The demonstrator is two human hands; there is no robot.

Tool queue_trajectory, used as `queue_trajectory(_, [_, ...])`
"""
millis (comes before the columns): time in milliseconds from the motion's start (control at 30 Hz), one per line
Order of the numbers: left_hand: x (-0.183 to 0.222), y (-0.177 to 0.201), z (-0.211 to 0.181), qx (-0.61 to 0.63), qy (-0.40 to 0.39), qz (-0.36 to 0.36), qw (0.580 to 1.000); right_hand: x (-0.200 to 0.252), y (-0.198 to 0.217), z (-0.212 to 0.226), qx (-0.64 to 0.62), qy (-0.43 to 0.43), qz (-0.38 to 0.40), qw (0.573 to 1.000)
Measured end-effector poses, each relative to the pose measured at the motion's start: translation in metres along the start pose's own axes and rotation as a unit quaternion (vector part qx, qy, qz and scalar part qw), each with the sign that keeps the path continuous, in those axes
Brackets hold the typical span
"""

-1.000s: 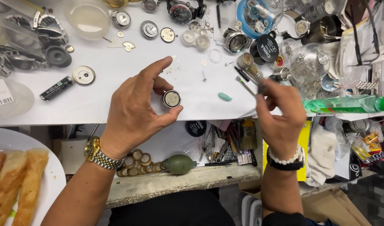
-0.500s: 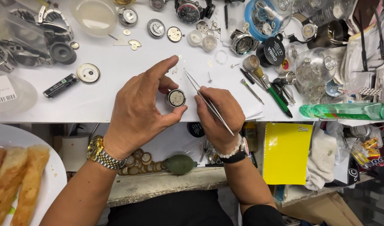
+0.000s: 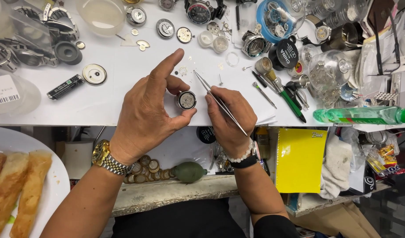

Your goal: Repairing a watch movement by using tweezers and a probe to precisely position tiny internal components on a cluttered workbench.

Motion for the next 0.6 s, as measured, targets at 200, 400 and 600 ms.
queue_trajectory(200, [0.0,0.0,0.0,0.005,0.014,0.001,1.0,0.007,0.004,-0.01,-0.137,-0.124,-0.026,0.982])
queue_trajectory(400, [0.001,0.001,0.001,0.022,0.011,-0.015,1.0,0.037,0.012,-0.042,-0.509,-0.326,-0.082,0.792])
queue_trajectory(600, [0.002,0.002,0.001,0.019,0.0,-0.021,1.0,0.042,0.014,-0.035,-0.537,-0.35,-0.065,0.765])
Point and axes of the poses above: each hand's wrist, its own x-axis away from the middle knuckle, its own y-axis out of the back of the hand, z = x × y, the point moved 4 cm from there along -x, towards the middle knuckle, and after that the axes turned 10 degrees about z, right-handed, at the moved point
